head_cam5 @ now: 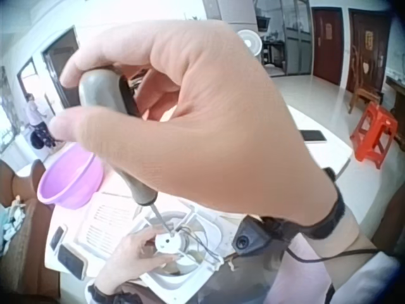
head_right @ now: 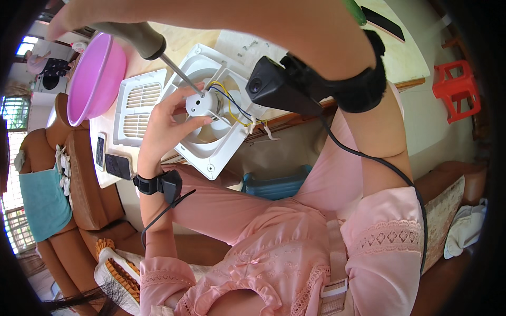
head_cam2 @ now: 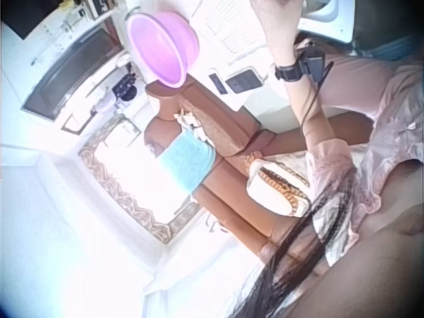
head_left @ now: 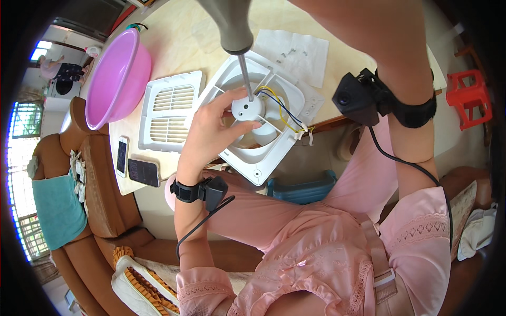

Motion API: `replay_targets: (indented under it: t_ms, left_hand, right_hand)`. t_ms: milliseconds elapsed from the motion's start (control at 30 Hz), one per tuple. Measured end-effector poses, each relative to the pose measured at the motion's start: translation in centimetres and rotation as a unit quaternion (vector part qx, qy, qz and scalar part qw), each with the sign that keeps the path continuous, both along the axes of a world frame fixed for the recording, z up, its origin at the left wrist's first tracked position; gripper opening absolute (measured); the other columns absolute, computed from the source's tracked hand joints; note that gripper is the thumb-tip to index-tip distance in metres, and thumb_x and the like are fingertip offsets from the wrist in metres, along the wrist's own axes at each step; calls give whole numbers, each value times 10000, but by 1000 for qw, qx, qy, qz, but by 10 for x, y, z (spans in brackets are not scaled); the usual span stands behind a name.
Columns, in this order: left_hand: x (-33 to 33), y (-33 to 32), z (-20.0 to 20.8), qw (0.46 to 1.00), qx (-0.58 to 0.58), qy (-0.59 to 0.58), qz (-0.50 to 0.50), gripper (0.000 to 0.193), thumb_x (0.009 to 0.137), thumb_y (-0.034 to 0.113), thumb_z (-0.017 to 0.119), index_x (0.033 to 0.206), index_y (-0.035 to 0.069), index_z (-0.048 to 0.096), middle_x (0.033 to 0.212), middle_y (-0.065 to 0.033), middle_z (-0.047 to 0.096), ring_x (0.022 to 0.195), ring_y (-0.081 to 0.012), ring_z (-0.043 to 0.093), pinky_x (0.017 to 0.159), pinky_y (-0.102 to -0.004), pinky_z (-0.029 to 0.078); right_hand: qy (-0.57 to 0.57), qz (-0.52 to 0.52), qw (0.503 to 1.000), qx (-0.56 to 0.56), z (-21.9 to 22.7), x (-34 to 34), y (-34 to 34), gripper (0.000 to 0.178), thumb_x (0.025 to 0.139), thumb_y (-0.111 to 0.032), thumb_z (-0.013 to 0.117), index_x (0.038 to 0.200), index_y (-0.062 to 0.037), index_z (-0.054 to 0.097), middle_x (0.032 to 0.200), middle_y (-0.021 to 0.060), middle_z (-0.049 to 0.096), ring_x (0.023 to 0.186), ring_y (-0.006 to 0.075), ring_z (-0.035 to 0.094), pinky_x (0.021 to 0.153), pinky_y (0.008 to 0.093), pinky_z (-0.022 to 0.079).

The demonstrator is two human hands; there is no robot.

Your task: The person is assembling or repairing a white plastic ventilation fan using a screwdriver.

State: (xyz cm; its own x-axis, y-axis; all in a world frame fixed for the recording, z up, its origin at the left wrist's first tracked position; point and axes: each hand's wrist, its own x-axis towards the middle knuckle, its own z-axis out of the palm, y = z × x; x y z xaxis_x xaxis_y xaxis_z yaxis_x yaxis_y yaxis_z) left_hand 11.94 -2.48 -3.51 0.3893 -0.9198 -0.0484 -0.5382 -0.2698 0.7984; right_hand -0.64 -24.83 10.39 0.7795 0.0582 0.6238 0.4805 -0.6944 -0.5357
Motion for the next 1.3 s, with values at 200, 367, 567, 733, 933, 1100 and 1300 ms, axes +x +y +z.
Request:
replay_targets:
  t_ms: [200, 367, 567, 733, 933, 1100, 1300]
  left_hand:
    - [0, -3, 1, 999, 23, -26, 2, 509, 800, 91, 857, 1259, 13, 653, 1364, -74, 672, 1049, -163, 690, 918, -330, 559]
    - [-2, -1, 4, 1000, 19, -16, 1, 515, 802, 89, 856, 1269, 16, 651, 1355, -66, 677, 1062, -163, 690, 944, -335, 556]
    - [0, -2, 0, 1000, 14, -14, 0, 529, 805, 86, 853, 1286, 15, 646, 1336, -72, 685, 1053, -161, 693, 943, -331, 553]
    - [-1, 2, 3, 999, 42, -16, 12, 538, 803, 81, 854, 1294, 14, 643, 1327, -69, 689, 1059, -158, 689, 935, -326, 554]
    - [-1, -3, 2, 1000, 18, -13, -1, 535, 804, 76, 853, 1291, 13, 641, 1339, -67, 684, 1065, -153, 684, 920, -322, 559]
    - [-1, -3, -1, 1000, 0, -4, -10, 572, 799, 75, 856, 1324, 28, 636, 1270, -62, 709, 1039, -151, 686, 904, -321, 559]
    - [-4, -2, 2, 1000, -9, -15, 9, 578, 778, 149, 871, 1301, 47, 648, 1041, -127, 725, 807, -217, 676, 780, -330, 547]
  right_hand:
    - [-4, -13, 1000, -4, 5, -7, -2, 529, 1014, -218, 639, 1454, 25, 475, 1179, 176, 656, 1001, 127, 633, 866, 273, 511]
    - [-7, 3, 1000, -6, -3, 1, 7, 527, 1014, -214, 640, 1452, 28, 476, 1175, 172, 657, 992, 124, 633, 862, 274, 512]
    - [-17, -19, 1000, -2, 3, -6, 0, 524, 1013, -209, 642, 1448, 32, 477, 1171, 168, 659, 982, 121, 634, 858, 275, 513]
    - [-19, -6, 1000, 0, 0, 0, 4, 522, 1013, -205, 643, 1446, 35, 478, 1167, 164, 660, 972, 118, 634, 854, 275, 514]
    - [-31, -25, 999, 0, 8, -10, -1, 520, 1012, -201, 644, 1443, 39, 479, 1162, 160, 661, 962, 115, 634, 849, 276, 516]
    - [-35, -25, 999, 8, 9, -12, -4, 518, 1011, -196, 645, 1440, 42, 480, 1158, 156, 662, 953, 112, 635, 846, 277, 517]
    - [-38, -10, 999, 1, 9, -1, 5, 515, 1011, -192, 647, 1437, 45, 481, 1154, 152, 663, 942, 109, 635, 841, 278, 518]
